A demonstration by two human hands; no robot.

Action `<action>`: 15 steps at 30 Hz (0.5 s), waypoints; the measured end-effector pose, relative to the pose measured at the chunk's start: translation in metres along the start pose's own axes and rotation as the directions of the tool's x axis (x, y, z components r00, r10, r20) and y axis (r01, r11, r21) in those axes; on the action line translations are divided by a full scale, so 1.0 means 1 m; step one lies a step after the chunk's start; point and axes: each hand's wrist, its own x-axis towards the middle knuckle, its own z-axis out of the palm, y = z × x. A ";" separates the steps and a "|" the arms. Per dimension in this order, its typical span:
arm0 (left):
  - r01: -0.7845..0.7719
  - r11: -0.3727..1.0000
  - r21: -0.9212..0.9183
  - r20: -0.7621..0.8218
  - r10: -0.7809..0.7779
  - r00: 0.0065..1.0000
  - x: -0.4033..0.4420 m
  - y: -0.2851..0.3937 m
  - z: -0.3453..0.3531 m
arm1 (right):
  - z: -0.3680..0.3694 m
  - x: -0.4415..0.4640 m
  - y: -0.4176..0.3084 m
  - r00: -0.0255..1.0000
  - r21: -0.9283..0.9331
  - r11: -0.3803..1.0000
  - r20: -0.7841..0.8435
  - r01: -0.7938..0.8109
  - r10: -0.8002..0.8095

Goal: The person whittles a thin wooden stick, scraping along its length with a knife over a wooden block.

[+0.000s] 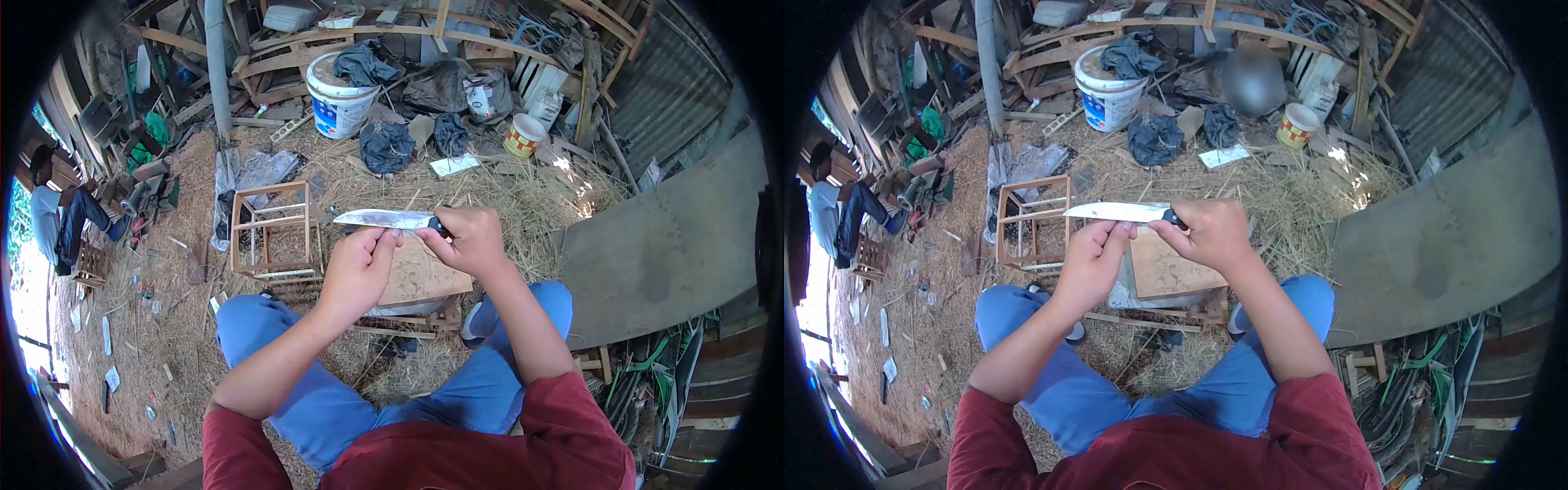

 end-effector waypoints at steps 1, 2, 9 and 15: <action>-0.006 0.999 0.035 -0.009 0.006 1.000 0.000 0.002 0.000 | 0.000 0.000 0.001 1.000 -0.003 1.000 -0.002 -0.009 0.009; -0.004 0.999 0.037 0.003 0.004 1.000 0.000 0.001 0.001 | 0.000 0.001 0.002 1.000 -0.010 1.000 -0.021 0.012 -0.013; -0.029 0.999 -0.017 0.006 0.029 1.000 -0.001 0.008 0.002 | -0.004 0.003 0.010 0.994 -0.069 0.997 -0.101 0.038 -0.045; -0.086 0.995 -0.059 0.016 0.087 0.996 -0.014 0.011 0.005 | -0.025 0.002 0.079 0.871 0.008 0.895 -0.228 -0.446 0.436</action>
